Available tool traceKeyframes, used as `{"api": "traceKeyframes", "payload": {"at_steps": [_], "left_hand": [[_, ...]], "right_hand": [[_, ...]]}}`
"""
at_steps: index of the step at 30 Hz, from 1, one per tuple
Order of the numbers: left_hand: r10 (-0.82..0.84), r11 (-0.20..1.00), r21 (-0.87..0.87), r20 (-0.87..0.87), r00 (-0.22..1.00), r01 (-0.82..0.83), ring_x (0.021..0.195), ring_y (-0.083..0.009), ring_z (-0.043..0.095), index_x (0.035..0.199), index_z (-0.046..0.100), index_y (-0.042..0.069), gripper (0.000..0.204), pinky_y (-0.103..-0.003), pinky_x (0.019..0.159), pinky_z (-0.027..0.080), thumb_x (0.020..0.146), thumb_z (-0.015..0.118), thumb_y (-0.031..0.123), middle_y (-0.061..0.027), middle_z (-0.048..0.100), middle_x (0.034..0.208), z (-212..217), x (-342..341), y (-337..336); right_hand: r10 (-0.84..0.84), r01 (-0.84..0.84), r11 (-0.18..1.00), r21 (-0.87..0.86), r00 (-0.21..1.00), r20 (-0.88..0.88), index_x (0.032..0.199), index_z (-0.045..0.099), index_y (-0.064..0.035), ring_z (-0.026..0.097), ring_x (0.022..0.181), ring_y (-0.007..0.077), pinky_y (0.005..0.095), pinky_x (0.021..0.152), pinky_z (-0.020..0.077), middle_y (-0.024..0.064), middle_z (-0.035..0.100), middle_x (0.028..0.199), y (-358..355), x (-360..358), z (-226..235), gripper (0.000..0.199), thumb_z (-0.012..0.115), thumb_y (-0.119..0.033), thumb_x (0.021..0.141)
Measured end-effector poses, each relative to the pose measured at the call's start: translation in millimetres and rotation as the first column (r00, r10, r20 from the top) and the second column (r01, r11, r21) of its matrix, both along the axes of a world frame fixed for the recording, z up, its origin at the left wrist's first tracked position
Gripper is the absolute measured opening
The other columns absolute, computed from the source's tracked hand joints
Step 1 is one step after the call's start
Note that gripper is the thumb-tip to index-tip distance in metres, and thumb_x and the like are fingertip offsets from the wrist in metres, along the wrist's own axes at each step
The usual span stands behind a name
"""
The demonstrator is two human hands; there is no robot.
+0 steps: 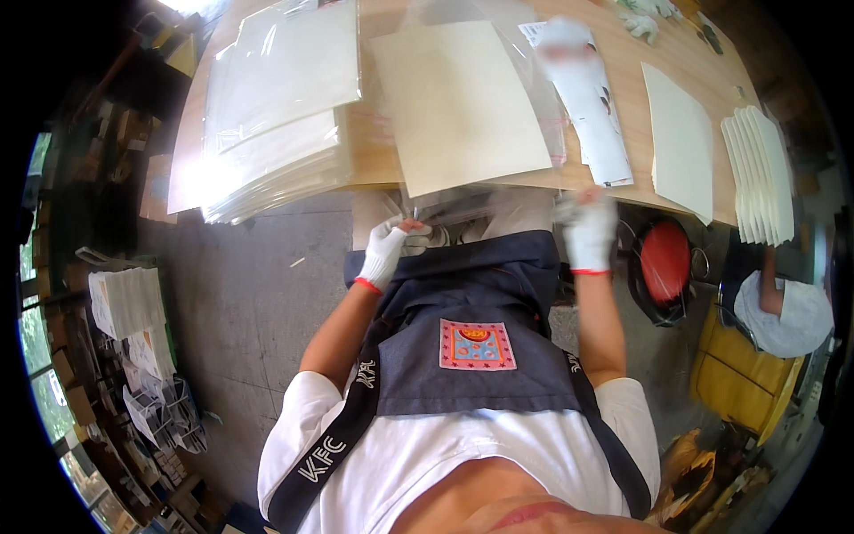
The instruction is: The person repeatedly picks up a white rectangular sheet and a printed label, places the label on the sheet, and inserts the assembly into a clear plastic bag. The person then places the completed package onto a stack on the table.
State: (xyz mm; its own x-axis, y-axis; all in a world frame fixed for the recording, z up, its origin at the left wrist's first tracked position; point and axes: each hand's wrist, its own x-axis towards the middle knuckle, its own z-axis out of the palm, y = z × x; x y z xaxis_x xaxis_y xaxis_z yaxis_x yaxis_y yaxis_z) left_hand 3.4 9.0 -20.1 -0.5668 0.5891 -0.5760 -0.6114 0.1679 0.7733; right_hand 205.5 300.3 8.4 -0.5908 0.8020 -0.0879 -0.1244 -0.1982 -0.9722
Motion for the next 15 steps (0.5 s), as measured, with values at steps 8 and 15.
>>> {"api": "traceKeyframes", "payload": {"at_steps": [8, 15], "left_hand": [[-0.066, 0.997, -0.042, -0.110, 0.992, 0.061, 0.074, -0.0173, 0.065, 0.096, 0.059, -0.001, 0.025, -0.027, 0.065, 0.054, 0.093, 0.051, 0.022, -0.0140, 0.067, 0.094, 14, 1, -12], [-0.032, 0.998, 0.046, -0.148, 0.989, 0.039, 0.073, -0.0162, 0.065, 0.098, 0.060, -0.002, 0.025, -0.028, 0.064, 0.054, 0.092, 0.051, 0.021, -0.0075, 0.064, 0.085, 18, -1, -7]], "right_hand": [[0.005, 0.004, 1.000, -0.021, 0.915, 0.403, 0.104, 0.057, -0.0040, 0.054, 0.054, 0.0077, 0.0202, 0.048, 0.0452, 0.0066, 0.063, 0.075, -3, 72, -6, 0.016, 0.049, -0.007, 0.091], [0.373, -0.639, 0.412, 0.649, 0.768, 0.520, 0.097, 0.056, -0.0126, 0.065, 0.061, 0.0239, 0.0344, 0.053, 0.0494, 0.0097, 0.064, 0.067, -128, -100, 28, 0.015, 0.059, -0.019, 0.084]]}}
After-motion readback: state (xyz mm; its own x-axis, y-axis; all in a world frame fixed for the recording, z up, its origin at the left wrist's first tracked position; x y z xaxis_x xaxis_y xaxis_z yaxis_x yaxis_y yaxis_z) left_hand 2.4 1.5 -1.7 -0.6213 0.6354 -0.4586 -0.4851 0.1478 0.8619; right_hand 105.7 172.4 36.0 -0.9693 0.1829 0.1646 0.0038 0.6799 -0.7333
